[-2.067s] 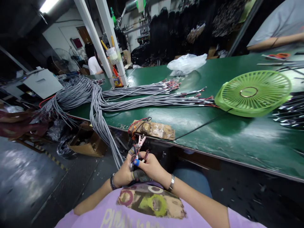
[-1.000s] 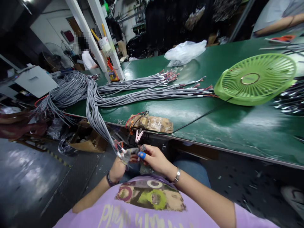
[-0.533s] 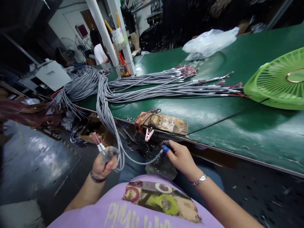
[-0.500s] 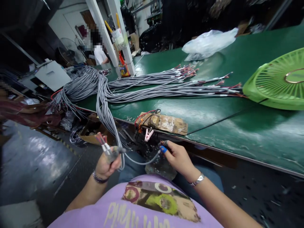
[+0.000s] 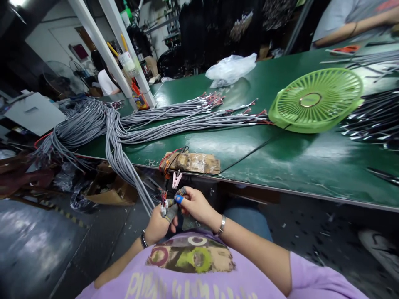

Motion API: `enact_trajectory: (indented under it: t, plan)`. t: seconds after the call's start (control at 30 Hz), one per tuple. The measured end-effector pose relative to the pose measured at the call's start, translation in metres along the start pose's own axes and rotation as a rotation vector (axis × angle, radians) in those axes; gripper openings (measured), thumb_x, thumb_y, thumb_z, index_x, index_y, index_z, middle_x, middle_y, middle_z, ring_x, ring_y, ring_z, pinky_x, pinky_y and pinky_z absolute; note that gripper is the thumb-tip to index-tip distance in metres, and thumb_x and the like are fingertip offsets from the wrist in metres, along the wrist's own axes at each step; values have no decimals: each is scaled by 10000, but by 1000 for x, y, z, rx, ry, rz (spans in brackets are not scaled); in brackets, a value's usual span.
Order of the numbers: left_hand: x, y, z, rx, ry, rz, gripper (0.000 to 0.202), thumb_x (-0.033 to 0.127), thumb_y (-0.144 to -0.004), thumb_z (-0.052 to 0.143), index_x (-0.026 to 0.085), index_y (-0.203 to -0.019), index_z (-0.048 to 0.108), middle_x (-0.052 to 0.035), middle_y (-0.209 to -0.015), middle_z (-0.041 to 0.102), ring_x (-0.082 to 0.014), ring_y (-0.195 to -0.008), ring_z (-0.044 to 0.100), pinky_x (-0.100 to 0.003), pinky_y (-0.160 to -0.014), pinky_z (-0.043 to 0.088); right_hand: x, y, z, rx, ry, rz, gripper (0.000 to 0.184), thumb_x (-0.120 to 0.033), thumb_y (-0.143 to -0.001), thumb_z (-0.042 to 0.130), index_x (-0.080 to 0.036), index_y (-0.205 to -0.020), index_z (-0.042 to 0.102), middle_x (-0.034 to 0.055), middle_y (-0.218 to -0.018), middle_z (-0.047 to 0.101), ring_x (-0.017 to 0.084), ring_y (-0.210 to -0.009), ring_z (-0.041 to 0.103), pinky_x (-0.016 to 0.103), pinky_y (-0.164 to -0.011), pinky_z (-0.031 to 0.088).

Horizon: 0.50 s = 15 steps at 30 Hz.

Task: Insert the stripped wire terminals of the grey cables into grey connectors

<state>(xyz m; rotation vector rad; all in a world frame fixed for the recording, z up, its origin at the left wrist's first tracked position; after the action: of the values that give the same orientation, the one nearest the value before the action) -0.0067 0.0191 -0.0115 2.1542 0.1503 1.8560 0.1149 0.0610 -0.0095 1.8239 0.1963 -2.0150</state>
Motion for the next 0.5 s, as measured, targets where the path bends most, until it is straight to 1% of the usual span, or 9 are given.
enact_trajectory:
  t: [0.03,0.1,0.17,0.23,0.3,0.4,0.5]
  plan:
    - [-2,0,0,1,13,-23,366,514,-747,594,156,-785,526,43,-482,541,-84,-338,495,-174,-349,362,-1,0,1,-10,22,-16,321,-468,-716,630,-166,-748,525,-45,-563,518,62,-434,439,188,-419,349]
    - [-5,-2,2,-17,65,-61,370,489,-711,641,150,-815,534,16,-527,590,-113,-392,557,-193,-380,414,-5,0,5,-70,64,-53,296,-454,-742,609,-166,-746,541,-35,-573,535,73,-448,450,202,-436,364]
    - [-5,-5,2,-61,129,-90,383,466,-673,684,137,-821,553,-18,-561,628,-142,-442,598,-212,-405,447,-10,-1,8,-123,92,-78,281,-447,-757,596,-168,-746,560,-28,-576,548,86,-469,465,217,-462,382]
    - [-4,-8,1,-108,196,-114,379,470,-671,681,122,-771,571,-47,-564,641,-151,-444,604,-206,-385,435,-14,-3,9,-130,98,-91,292,-453,-746,607,-163,-730,581,-26,-577,544,86,-482,452,221,-478,376]
    - [-4,-10,-1,-128,264,-132,373,479,-701,645,112,-705,575,-64,-546,640,-144,-424,596,-189,-359,409,-16,-5,7,-118,76,-99,319,-471,-727,622,-153,-719,602,-27,-576,531,80,-489,423,219,-480,353]
    - [-4,-11,-4,-111,323,-137,335,432,-707,647,110,-653,573,-60,-523,634,-133,-414,591,-174,-358,401,-11,-5,6,-119,14,-73,354,-498,-726,616,-145,-750,616,-26,-585,526,75,-496,401,218,-484,333]
    - [-5,-8,-6,-41,333,-96,315,405,-698,666,115,-628,564,-41,-511,622,-113,-390,568,-164,-347,370,-1,-1,3,-80,-39,-12,372,-517,-737,599,-145,-741,577,-31,-590,506,69,-495,393,215,-482,334]
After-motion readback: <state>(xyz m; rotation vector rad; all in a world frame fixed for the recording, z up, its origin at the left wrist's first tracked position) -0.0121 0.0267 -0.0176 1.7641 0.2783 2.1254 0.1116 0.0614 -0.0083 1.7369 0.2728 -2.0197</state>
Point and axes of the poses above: each hand's wrist, its own y-axis away from the middle knuckle, its own z-axis out of the palm, x = y × z, the point moved 5 cm from there along -y, towards the middle knuckle
